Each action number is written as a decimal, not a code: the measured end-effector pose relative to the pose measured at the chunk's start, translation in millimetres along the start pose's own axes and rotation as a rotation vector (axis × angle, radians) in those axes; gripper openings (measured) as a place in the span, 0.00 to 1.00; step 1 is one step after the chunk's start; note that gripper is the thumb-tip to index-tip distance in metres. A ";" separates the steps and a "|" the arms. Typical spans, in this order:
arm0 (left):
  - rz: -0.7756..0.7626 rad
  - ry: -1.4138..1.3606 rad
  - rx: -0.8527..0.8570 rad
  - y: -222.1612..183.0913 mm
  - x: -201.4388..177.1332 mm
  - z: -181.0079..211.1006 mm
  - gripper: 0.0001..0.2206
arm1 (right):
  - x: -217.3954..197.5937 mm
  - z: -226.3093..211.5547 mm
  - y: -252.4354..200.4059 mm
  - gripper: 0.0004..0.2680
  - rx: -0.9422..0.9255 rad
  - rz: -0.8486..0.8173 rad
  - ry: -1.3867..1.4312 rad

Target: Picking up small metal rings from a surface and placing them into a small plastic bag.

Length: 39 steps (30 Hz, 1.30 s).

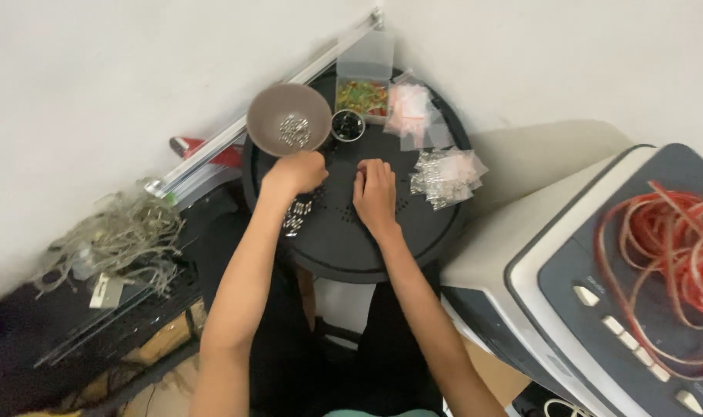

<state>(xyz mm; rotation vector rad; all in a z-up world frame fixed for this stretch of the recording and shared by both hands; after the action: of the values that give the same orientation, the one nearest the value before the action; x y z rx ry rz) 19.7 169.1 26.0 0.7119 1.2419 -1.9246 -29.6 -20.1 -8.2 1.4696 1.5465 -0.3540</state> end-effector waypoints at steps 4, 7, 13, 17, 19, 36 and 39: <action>0.053 -0.025 -0.071 -19.9 -8.4 -15.3 0.14 | 13.6 -7.1 -1.7 0.03 -0.144 -0.075 -0.052; 0.070 0.069 -0.146 -24.9 -1.5 -26.2 0.14 | 20.7 -15.9 -2.2 0.06 -0.308 -0.098 -0.102; 0.331 0.221 -0.361 -5.6 28.8 -65.2 0.08 | 22.0 -36.1 5.4 0.19 -0.473 -0.169 -0.127; 0.438 0.217 -0.398 -12.7 29.6 -62.8 0.05 | 21.8 -43.2 17.4 0.15 -0.524 -0.104 -0.110; 0.519 0.214 -0.415 -11.1 33.9 -61.6 0.07 | 25.1 -45.1 19.6 0.13 -0.544 -0.098 -0.171; 0.516 0.286 -0.445 1.5 43.1 -63.6 0.10 | 50.8 -33.4 27.1 0.04 -0.505 -0.005 -0.173; 0.504 0.262 -0.420 -1.7 39.1 -58.2 0.11 | 54.4 -29.1 26.0 0.03 -0.485 -0.012 -0.193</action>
<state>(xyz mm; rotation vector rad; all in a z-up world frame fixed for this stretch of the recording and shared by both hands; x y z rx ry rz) -0.8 212.5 -25.1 0.9586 1.4019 -1.1436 -9.8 41.6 -24.9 1.0178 1.3655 -0.1095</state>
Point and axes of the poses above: each hand's wrist, its own y-axis towards the middle knuckle, its own x-axis out of the palm, z = x × y, the point moved 1 cm from there along y, towards the middle knuckle, and after that the axes turned 5 degrees about -z, right-handed, at the moved point
